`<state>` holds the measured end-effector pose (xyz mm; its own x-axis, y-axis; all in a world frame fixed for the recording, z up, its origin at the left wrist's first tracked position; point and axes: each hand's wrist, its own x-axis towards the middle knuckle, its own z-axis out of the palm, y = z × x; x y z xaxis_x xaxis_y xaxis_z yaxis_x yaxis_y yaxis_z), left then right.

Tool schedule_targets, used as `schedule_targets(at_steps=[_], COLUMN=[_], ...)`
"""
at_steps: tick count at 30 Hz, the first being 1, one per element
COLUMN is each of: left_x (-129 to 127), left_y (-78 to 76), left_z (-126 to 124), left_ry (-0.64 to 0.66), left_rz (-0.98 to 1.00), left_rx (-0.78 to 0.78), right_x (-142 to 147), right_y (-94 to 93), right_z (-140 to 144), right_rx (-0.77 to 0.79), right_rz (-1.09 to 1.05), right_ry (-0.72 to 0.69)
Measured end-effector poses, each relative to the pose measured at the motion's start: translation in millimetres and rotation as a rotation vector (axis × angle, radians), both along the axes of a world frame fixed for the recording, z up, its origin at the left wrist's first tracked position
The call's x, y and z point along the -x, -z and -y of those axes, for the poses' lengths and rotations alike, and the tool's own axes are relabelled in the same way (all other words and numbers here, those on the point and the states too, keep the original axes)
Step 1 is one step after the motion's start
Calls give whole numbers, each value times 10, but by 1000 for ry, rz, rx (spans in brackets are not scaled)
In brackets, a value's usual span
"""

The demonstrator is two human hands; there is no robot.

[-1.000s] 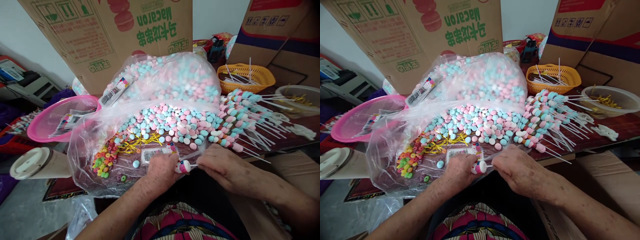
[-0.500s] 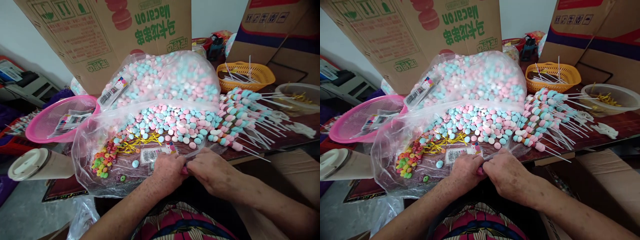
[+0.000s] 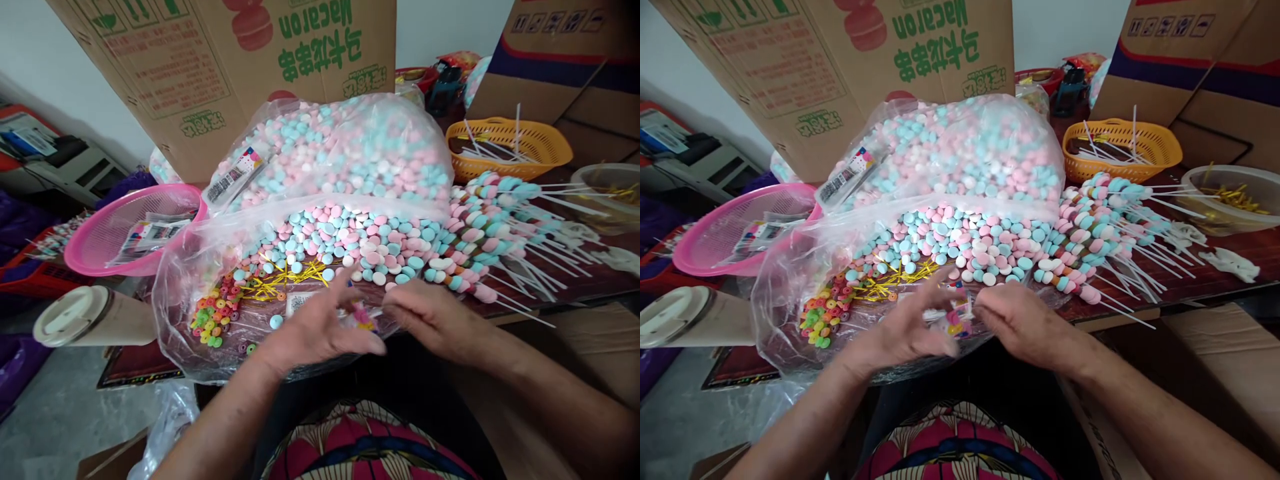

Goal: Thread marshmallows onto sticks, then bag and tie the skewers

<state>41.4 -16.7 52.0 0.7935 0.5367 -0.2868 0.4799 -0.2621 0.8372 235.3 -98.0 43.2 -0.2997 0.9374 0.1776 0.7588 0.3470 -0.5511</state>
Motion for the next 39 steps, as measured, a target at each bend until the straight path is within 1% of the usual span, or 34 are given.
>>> schedule_targets(at_steps=[1, 3, 5, 6, 7, 9, 11, 13, 14, 17, 18, 20, 22, 24, 25, 27, 29, 30, 31, 32, 33, 34, 35, 36, 37, 38, 39], left_x=[113, 298, 387, 394, 385, 340, 295, 270, 266, 270, 272, 274, 278, 295, 310, 349, 387, 403, 414, 421, 426, 428, 428, 428, 427, 427, 426], left_y=[-48, -80, -8, 56, 125, 233, 266, 240, 220, 206, 221, 264, 303, 329, 339, 364, 393, 406, 414, 418, 417, 412, 404, 396, 389, 382, 376], left_z=[-60, -115, -61, -1, 71, 214, 316, 365, 375, 386, 390, 404, 417, 414, 404, 368, 317, 291, 267, 248, 233, 223, 218, 214, 212, 208, 201], left_ry=[-12, 58, 145, 145, 112, 2, -88, -141, -170, -300, -340, -396, -412, -379, -333, -198, -82, -55, -55, -82, -128, -184, -236, -271, -283, -266, -223], left_rz=[58, 55, 24, 29, 48, 84, 77, 27, 3, 12, 37, 71, 68, 82, 104, 147, 154, 150, 150, 158, 172, 184, 190, 185, 171, 148, 118], left_rx=[43, 95, 255, 357, 443, 532, 559, 581, 583, 506, 465, 407, 429, 533, 595, 690, 717, 701, 676, 651, 637, 640, 657, 683, 705, 714, 716], right_x=[-49, -128, -146, -129, -96, -8, 81, 142, 162, 211, 240, 329, 446, 556, 600, 661, 692, 699, 702, 702, 698, 691, 683, 674, 664, 654, 644], right_y=[-21, -63, -87, -91, -91, -82, -66, -40, -20, 78, 121, 208, 272, 303, 308, 307, 296, 285, 268, 246, 218, 189, 162, 144, 138, 149, 175], right_z=[-11, -35, -64, -81, -102, -149, -198, -234, -241, -214, -190, -133, -80, -50, -45, -61, -106, -136, -166, -194, -215, -228, -231, -224, -210, -192, -173], right_rx=[32, 70, 69, 68, 68, 78, 110, 158, 183, 268, 310, 386, 396, 332, 282, 174, 121, 138, 174, 198, 180, 107, -9, -151, -272, -367, -425], right_rz=[-55, -120, -118, -102, -84, -57, -51, -75, -117, -360, -437, -506, -500, -458, -418, -295, -203, -194, -205, -223, -229, -205, -142, -51, 66, 184, 289], right_ry=[16, 21, 10, 4, -1, -13, -41, -60, -43, 81, 93, 60, 34, 49, 58, 51, 73, 90, 114, 159, 210, 237, 218, 141, 13, -140, -283])
